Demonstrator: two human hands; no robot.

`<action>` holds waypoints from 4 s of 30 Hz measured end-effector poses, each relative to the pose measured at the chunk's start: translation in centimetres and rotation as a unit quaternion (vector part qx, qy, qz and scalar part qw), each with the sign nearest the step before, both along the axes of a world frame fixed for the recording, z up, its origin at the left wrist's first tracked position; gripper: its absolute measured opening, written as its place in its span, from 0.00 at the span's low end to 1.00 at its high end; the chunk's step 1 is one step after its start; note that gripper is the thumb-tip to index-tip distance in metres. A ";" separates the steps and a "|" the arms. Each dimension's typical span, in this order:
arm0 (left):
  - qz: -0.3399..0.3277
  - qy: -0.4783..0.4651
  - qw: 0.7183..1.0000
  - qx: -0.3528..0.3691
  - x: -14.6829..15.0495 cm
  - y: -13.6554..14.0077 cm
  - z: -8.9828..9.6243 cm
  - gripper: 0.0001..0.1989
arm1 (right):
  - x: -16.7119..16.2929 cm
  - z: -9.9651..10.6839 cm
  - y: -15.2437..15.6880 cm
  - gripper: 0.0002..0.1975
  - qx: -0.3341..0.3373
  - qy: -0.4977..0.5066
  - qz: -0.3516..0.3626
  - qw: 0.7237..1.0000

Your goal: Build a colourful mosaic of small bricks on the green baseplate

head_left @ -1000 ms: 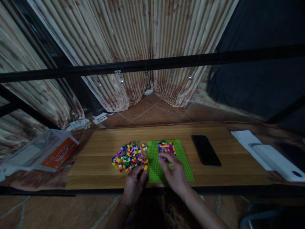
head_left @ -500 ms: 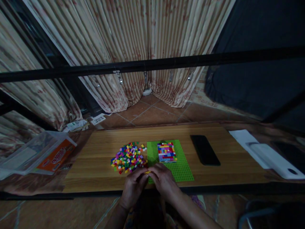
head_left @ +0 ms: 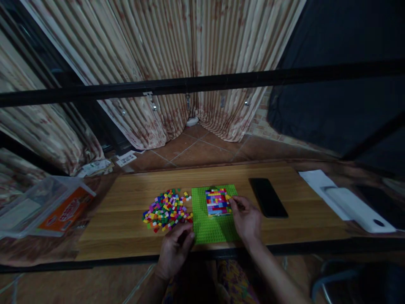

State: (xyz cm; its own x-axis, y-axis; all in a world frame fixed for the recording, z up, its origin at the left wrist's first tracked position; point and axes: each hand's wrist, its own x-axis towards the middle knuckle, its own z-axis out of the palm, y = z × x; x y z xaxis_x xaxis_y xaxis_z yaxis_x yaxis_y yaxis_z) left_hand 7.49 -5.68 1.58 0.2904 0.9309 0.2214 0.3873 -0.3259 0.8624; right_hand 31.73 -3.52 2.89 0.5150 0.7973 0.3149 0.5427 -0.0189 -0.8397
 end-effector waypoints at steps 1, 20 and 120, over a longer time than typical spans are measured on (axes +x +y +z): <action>0.001 0.000 1.000 0.001 0.0 0.0 0.1 0.09 | -0.3 -0.1 0.2 0.15 0.000 -0.003 -0.001 1.000; -0.002 -0.002 1.000 -0.017 0.1 -0.2 0.4 0.09 | 0.1 -1.6 1.4 0.20 -0.014 0.179 0.053 0.982; 0.008 0.045 0.998 0.045 0.6 -0.5 0.0 0.08 | 2.7 -0.1 2.1 0.15 -0.081 0.025 0.101 0.991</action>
State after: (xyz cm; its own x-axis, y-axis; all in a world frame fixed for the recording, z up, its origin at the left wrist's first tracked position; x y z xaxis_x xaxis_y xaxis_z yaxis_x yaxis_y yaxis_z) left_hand 8.08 -6.21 1.56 0.2982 0.9134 0.2770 0.4685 -0.3929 0.7913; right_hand 34.48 -1.46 2.83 0.3509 0.9240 0.1517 0.5067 -0.0511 -0.8606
